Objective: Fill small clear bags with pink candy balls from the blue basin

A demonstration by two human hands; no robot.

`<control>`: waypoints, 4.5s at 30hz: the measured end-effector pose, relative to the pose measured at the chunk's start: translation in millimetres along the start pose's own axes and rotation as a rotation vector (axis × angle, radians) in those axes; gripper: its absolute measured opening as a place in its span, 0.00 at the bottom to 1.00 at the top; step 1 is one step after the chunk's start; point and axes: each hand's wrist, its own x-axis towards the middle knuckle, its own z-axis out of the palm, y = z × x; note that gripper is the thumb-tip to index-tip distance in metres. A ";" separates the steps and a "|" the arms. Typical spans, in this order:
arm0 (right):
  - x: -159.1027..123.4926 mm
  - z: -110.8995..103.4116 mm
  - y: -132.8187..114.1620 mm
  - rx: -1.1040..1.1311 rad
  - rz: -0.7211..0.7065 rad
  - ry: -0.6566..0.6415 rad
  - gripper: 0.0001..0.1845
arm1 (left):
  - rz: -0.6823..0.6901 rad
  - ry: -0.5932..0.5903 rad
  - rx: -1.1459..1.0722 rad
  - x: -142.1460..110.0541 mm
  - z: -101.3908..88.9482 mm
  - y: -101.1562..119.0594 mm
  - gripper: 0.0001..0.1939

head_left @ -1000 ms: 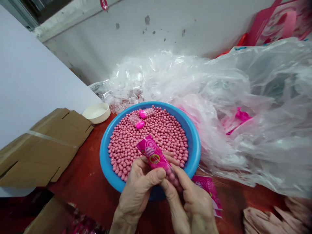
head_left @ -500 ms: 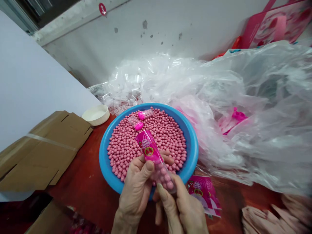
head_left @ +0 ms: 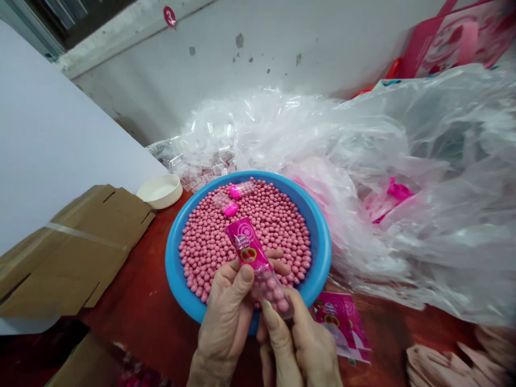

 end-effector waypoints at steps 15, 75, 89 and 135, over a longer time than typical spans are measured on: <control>3.5 6.4 10.1 -0.018 -0.079 -0.045 0.15 | 0.001 0.134 -0.055 0.1 2.1 0.4 0.13; 5.1 -37.3 -15.4 0.829 0.552 -0.229 0.29 | 0.411 0.276 0.366 -5.4 2.8 29.9 0.10; 4.8 -38.4 -10.8 0.708 0.430 -0.234 0.29 | 0.386 0.032 0.467 -7.1 -12.1 43.8 0.10; -12.4 -14.4 7.7 0.036 -0.369 0.144 0.13 | 0.066 -0.054 0.043 -18.5 -5.8 -6.2 0.17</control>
